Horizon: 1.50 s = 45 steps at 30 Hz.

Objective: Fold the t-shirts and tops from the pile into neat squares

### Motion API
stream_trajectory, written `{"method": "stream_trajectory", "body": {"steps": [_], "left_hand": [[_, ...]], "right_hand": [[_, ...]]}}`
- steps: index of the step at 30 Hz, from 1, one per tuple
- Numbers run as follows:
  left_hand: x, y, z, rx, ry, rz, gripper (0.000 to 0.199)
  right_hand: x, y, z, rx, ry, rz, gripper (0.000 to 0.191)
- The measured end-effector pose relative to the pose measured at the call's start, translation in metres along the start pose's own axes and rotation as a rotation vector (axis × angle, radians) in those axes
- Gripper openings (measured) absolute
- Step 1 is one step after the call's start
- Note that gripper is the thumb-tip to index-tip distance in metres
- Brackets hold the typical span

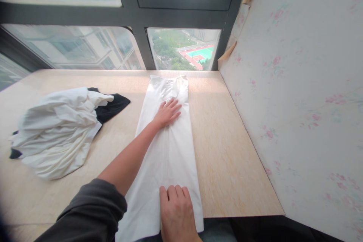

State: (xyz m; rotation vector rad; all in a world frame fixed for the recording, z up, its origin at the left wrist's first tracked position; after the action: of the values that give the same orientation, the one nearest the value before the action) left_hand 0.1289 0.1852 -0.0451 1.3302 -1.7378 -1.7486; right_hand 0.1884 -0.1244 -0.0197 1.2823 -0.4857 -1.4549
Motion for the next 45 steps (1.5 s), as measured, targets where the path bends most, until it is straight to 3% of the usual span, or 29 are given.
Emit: {"method": "stream_trajectory", "body": {"steps": [7,12,19,26,30,40,45], "left_hand": [[0.0,0.001,0.0,0.003,0.009,-0.001,0.049],[0.0,-0.001,0.0,0.002,0.011,0.003,0.049],[0.0,-0.001,0.0,0.007,0.008,-0.011,0.048],[-0.001,-0.001,0.0,0.014,0.006,-0.016,0.047],[-0.001,-0.001,0.0,0.014,0.009,-0.012,0.047],[-0.001,-0.001,-0.002,0.0,0.011,-0.01,0.047],[0.0,0.002,-0.002,-0.028,0.013,-0.027,0.044]], "right_hand": [[0.004,0.006,0.002,-0.203,-0.008,0.008,0.033],[-0.004,0.012,0.002,-0.007,-0.039,-0.058,0.034],[-0.001,-0.001,0.006,0.128,0.036,-0.074,0.046],[0.0,0.003,-0.001,0.001,0.002,-0.045,0.041],[0.001,0.007,0.003,-0.104,0.056,-0.08,0.035],[0.008,0.001,-0.002,-0.19,0.161,0.063,0.022],[-0.004,0.019,-0.016,-0.312,0.105,-0.037,0.034]]}}
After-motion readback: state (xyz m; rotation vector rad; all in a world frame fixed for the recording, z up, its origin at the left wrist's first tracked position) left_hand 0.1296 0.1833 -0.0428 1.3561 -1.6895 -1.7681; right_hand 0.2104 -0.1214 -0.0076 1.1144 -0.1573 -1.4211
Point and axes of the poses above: each hand's wrist, its own x-axis away from the middle knuckle, its own y-axis out of the back of the hand, z = x × y, the point moved 4 cm from there along -x, towards the middle knuckle, and after that the axes turned 14 degrees about -z, right-handed, at the moved point
